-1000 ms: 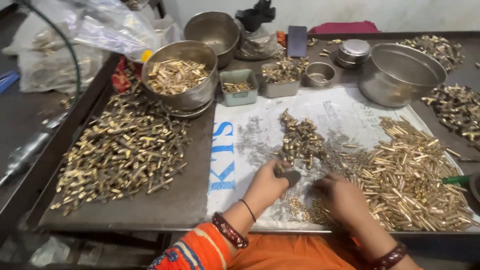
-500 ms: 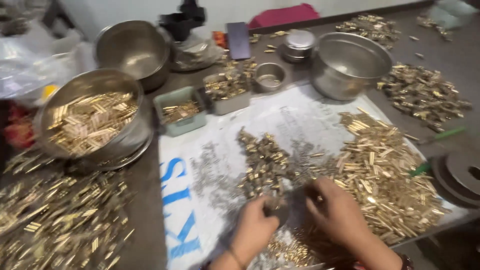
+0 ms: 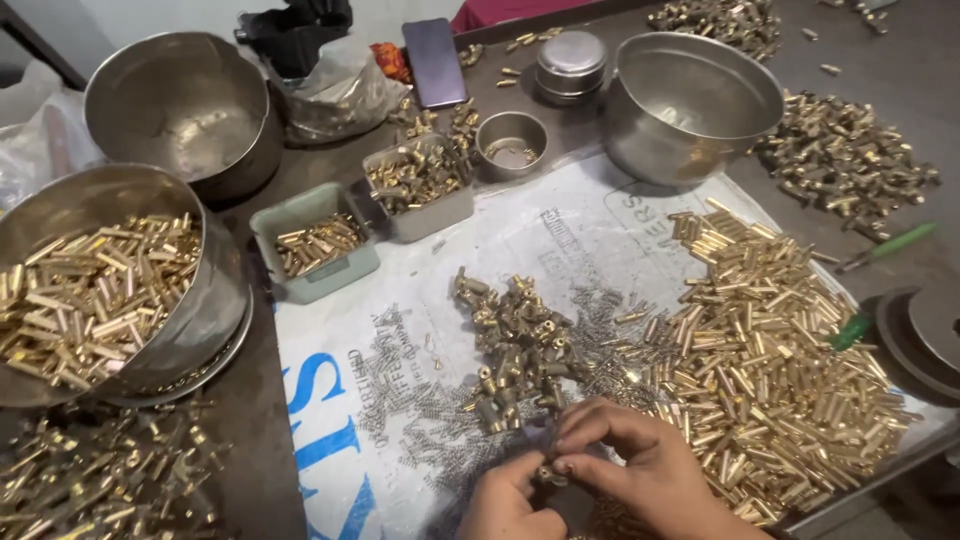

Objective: Assembling small brass industrial fittings at a workbench.

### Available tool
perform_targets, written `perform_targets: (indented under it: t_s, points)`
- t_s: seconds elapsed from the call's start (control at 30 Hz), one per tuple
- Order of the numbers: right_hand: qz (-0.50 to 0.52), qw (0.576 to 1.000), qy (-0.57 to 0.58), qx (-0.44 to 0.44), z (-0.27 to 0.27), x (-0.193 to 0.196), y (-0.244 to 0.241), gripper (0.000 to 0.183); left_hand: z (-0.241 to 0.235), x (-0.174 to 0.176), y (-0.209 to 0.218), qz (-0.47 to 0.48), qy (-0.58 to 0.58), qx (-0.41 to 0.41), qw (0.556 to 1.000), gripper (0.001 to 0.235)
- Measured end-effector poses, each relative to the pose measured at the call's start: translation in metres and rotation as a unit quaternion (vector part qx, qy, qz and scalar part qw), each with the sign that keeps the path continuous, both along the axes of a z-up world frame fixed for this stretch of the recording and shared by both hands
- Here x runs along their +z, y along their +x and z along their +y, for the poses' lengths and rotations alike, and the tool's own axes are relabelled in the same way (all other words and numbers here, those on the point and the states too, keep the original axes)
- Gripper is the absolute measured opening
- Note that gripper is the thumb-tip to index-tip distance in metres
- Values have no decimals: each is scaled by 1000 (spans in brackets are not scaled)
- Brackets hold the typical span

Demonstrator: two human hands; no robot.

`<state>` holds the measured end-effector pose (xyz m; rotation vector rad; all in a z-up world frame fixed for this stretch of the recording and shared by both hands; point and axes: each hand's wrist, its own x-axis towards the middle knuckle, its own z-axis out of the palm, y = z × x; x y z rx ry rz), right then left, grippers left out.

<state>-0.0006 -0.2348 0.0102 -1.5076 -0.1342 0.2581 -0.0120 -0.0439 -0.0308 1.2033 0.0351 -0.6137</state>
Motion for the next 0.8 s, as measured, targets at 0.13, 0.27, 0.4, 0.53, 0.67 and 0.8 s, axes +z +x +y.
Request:
perform_targets:
  t_s: [0.13,0.27,0.4,0.53,0.67,0.8]
  points:
    - [-66,996,63,7,0,-10,-5,10,-2,5,-2,-18,26,-36,999,43]
    - [-109,992,65,-13,2,-7,-10,10,-5,20,-6,49,54,-23,997,41]
    - [-128,992,-12,0,-15,9,10,3,-12,14,-5,-45,-25,5,999,47]
    - [-245,852,-447,-119,-64,15,84,18,-9,25,0,28,26,72,997,52]
    - [-258,731,-631,-37,-82,8,122,20,-5,25,3,-2,21,116,993,28]
    - [-121,678,-724,34,-61,28,127,22,-4,34,1,-22,5,119,993,35]
